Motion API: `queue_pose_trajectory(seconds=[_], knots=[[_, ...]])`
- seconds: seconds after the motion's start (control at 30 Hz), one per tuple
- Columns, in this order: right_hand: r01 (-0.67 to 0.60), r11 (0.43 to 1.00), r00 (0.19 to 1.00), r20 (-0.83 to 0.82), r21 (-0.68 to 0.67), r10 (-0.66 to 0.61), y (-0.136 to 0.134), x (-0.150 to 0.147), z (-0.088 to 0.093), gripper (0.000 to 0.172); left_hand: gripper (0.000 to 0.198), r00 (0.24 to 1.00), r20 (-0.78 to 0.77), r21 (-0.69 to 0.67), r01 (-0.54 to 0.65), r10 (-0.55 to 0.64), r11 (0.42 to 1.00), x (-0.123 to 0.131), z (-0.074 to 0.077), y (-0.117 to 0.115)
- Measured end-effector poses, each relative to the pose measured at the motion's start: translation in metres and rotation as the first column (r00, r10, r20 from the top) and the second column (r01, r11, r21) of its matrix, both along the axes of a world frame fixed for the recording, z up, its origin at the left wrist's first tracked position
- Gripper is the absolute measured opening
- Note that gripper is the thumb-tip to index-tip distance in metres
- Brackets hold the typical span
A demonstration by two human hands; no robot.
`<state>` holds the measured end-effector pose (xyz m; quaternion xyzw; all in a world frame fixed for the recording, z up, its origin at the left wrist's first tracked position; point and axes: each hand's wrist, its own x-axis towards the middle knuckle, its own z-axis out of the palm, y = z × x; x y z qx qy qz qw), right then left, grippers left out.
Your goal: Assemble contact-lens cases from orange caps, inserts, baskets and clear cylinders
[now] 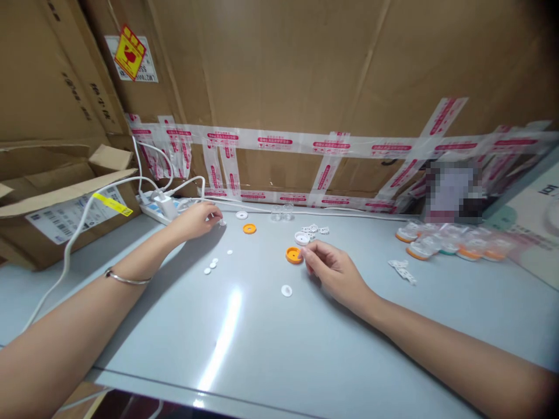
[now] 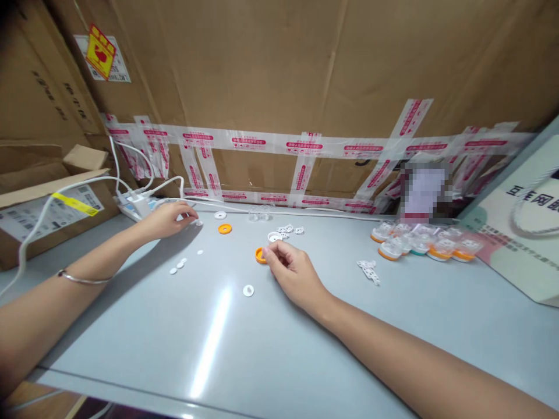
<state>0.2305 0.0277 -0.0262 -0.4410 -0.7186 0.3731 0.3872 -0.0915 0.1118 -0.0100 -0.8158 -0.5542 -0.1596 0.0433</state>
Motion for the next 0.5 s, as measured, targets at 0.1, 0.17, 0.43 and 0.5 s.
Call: queue_pose_trajectory(seconds=[0.1,0.17,0.43,0.5], knots=[[0.033,0.997,0.998,0.046,0.073,-0.037,0.005,0.003,-0.001,0.019,0.026,1.0,0.025,0.02,-0.017,0.017,1.0,0.0,0.002,0.0],[0.041,0.995,0.993,0.104,0.089,-0.05,0.008,0.005,-0.002,0.016,0.027,0.999,0.048,0.016,-0.014,0.013,1.0,0.002,0.005,-0.003],[0.021,0.985,0.963,0.263,0.174,-0.067,0.012,0.005,-0.004,0.016,0.024,0.983,0.05,-0.358,0.18,-0.174,0.916,0.024,0.023,-0.024],[0.03,0.985,0.961,0.266,0.171,-0.075,0.012,0.005,-0.004,0.016,0.024,0.992,0.01,-0.426,0.12,-0.128,0.897,0.015,0.03,-0.025]])
